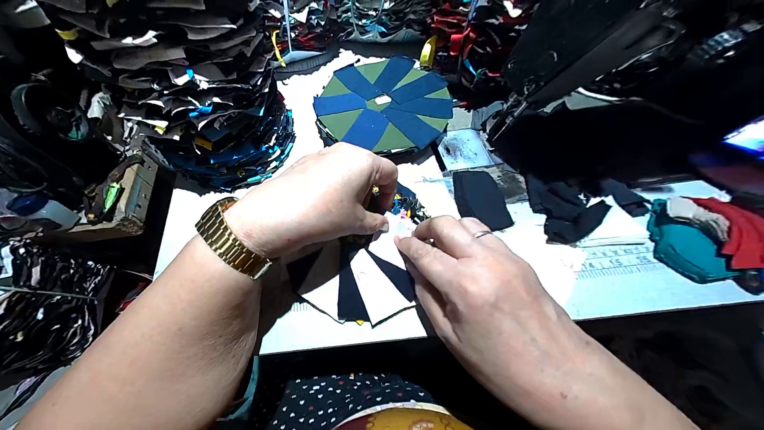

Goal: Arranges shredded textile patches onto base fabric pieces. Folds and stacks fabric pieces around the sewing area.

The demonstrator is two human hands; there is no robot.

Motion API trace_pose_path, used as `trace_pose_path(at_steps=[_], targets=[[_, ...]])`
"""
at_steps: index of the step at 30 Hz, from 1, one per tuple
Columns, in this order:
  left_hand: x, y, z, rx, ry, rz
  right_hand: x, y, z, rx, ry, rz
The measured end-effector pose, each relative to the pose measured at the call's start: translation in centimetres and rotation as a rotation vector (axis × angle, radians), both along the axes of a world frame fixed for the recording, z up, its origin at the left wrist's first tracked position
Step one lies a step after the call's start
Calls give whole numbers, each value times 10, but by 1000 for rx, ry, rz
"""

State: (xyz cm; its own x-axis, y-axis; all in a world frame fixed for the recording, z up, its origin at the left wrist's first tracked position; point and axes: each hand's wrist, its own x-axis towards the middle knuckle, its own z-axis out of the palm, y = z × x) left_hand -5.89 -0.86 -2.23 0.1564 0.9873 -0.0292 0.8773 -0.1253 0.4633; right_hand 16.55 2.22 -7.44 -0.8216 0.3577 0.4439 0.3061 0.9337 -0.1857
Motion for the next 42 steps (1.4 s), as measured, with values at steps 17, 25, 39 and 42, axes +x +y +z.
trace_pose_path(at_steps=[17, 25, 39, 42], targets=[[17, -2, -6, 70, 62, -109, 48, 71, 3, -129, 118, 1], [16, -5, -3, 114, 50, -108, 50, 77, 5, -135, 112, -5], [20, 3, -12, 344, -380, -41, 49, 88, 14, -246, 193, -130], [29, 3, -14, 268, -548, -4, 46, 86, 20, -365, 262, -169]])
